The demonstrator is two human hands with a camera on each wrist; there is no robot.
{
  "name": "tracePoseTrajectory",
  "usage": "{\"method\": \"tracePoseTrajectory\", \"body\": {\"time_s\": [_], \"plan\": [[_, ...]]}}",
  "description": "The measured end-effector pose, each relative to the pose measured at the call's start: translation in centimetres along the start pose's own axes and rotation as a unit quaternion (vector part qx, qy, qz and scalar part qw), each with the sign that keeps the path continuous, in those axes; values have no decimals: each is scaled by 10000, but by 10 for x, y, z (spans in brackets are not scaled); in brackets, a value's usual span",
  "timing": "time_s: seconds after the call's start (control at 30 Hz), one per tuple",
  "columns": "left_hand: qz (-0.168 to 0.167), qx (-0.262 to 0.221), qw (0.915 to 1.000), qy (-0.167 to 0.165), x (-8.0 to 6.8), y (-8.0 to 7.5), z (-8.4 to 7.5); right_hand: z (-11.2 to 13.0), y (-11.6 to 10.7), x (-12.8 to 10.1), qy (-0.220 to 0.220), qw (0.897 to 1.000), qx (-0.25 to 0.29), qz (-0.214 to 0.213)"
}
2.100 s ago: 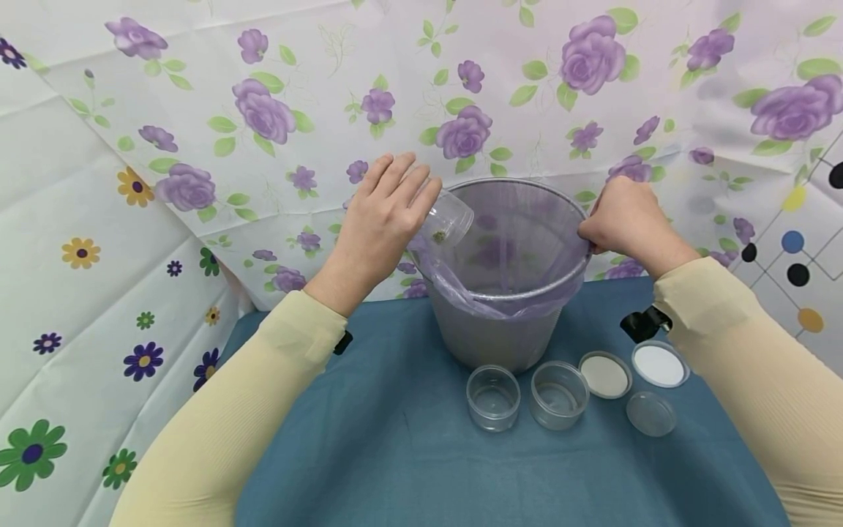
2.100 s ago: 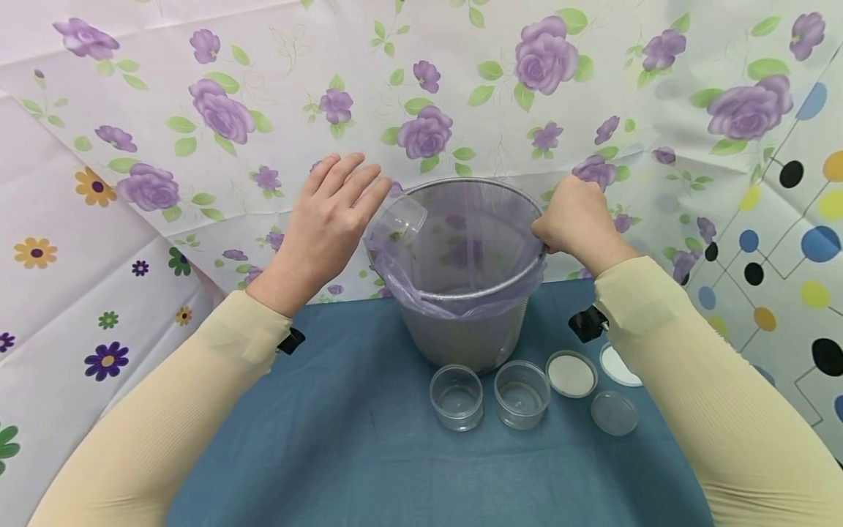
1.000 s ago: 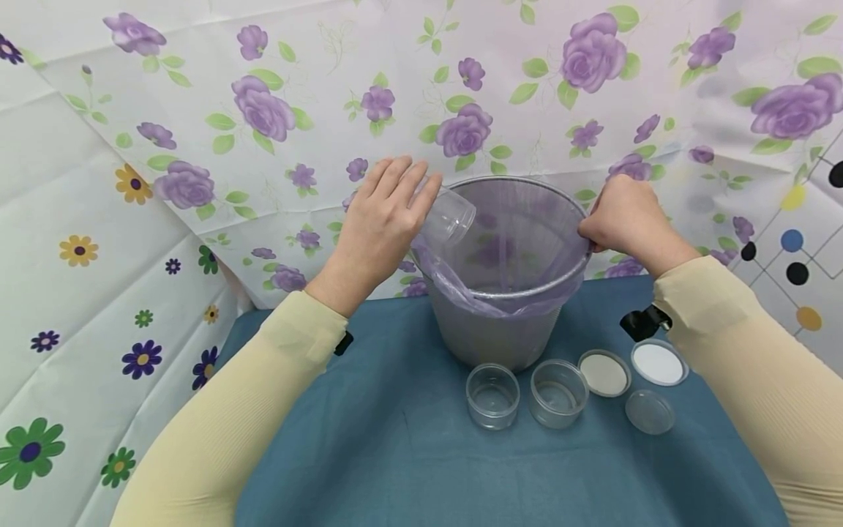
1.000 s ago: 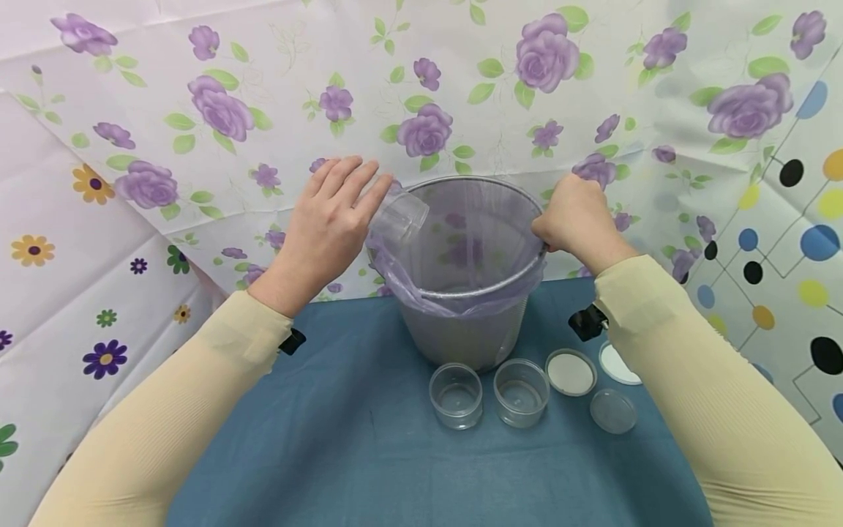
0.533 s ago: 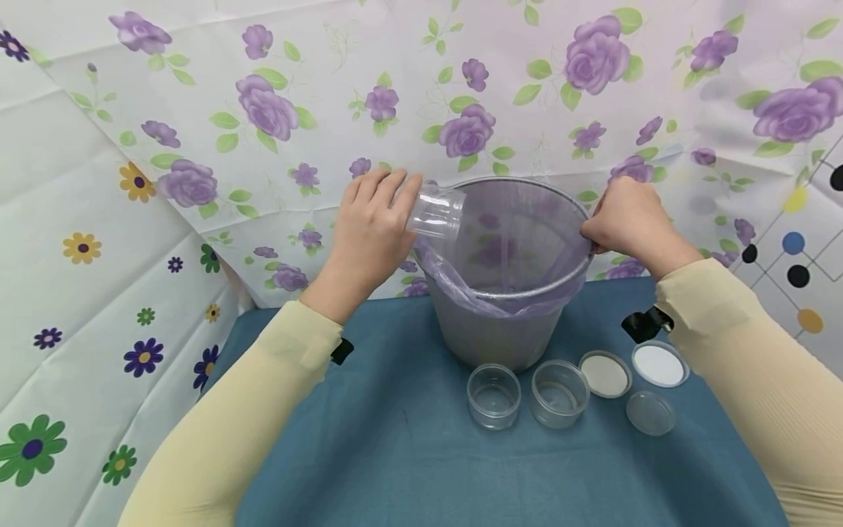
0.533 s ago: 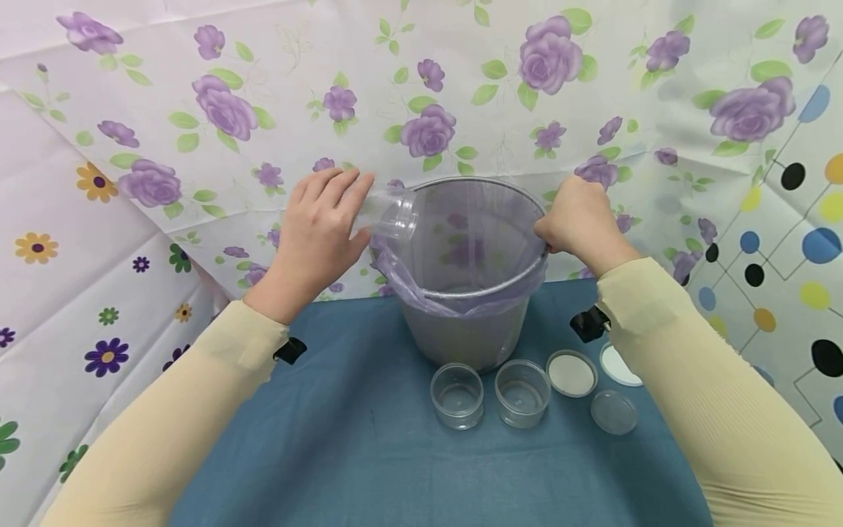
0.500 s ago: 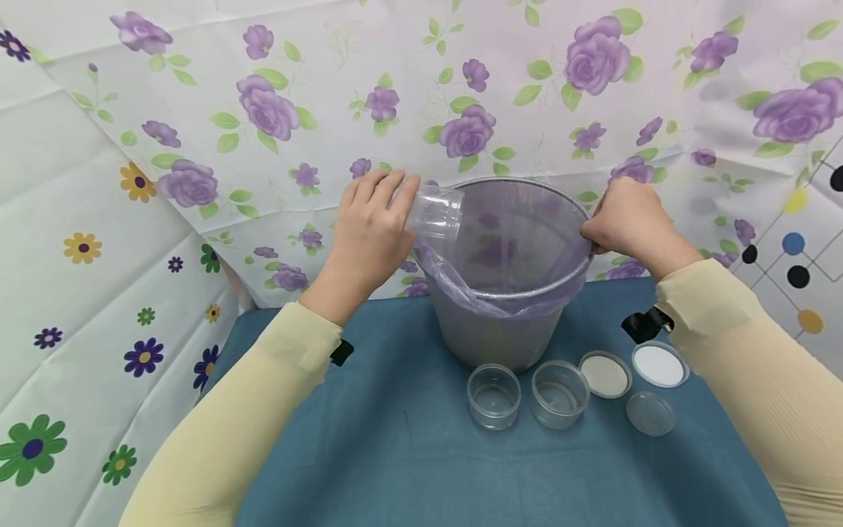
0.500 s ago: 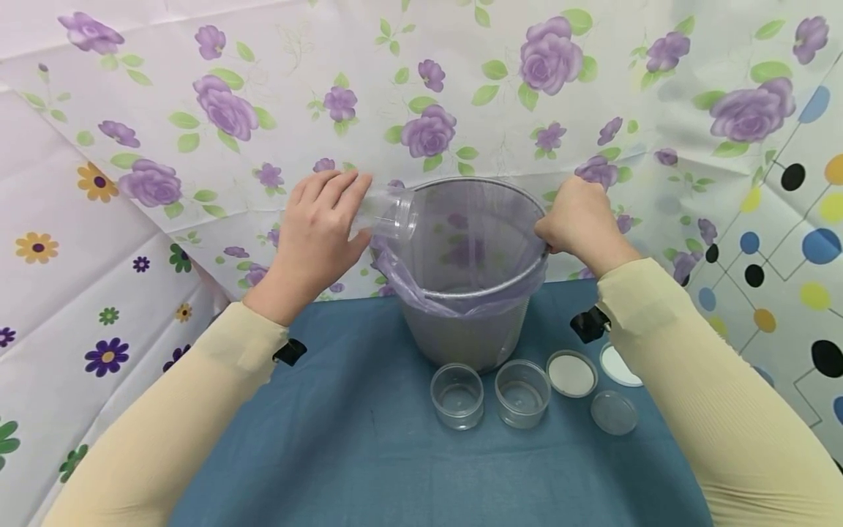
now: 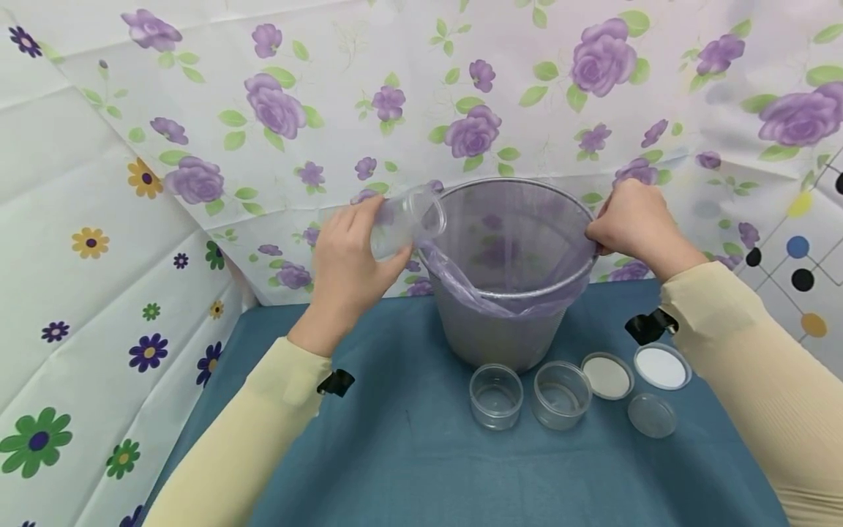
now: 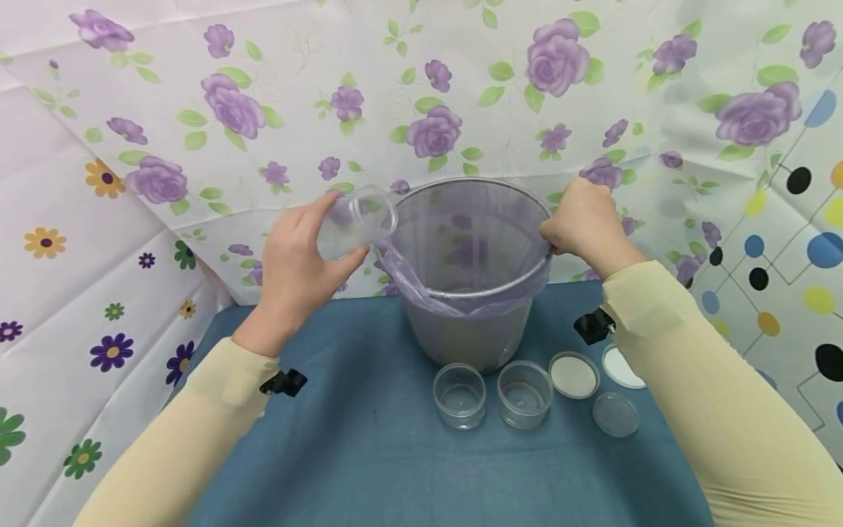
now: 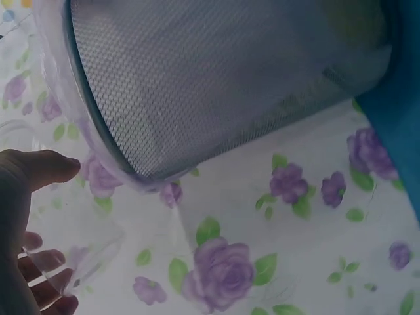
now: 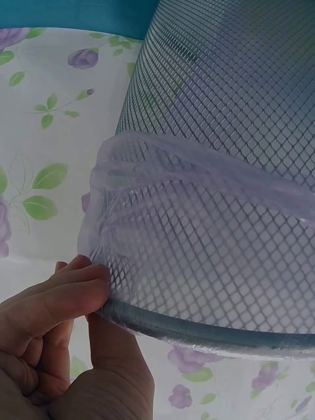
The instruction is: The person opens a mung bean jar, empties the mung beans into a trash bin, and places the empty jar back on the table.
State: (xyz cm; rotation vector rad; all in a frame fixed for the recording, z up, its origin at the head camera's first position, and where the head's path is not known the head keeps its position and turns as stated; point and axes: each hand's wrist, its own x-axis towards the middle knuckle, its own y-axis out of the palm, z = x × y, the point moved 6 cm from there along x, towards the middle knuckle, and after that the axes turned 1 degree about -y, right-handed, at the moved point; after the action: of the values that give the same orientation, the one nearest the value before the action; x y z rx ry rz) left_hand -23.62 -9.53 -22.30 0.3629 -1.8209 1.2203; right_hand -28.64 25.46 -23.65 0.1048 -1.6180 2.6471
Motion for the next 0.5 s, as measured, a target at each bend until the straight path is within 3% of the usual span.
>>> {"method": "tracePoseTrajectory", "body": {"time_s": [0.27, 0.4, 0.5], "plan": [[76, -629, 9932, -980, -44, 4, 9, -3, 1, 0, -41, 10000, 10, -7], [206, -980, 9833, -1521, -71, 12, 14, -2, 0, 1, -54, 10000, 5, -14], [385, -1332, 9704, -1977, -94, 23, 20, 0, 1, 1, -55, 10000, -6, 4]]}}
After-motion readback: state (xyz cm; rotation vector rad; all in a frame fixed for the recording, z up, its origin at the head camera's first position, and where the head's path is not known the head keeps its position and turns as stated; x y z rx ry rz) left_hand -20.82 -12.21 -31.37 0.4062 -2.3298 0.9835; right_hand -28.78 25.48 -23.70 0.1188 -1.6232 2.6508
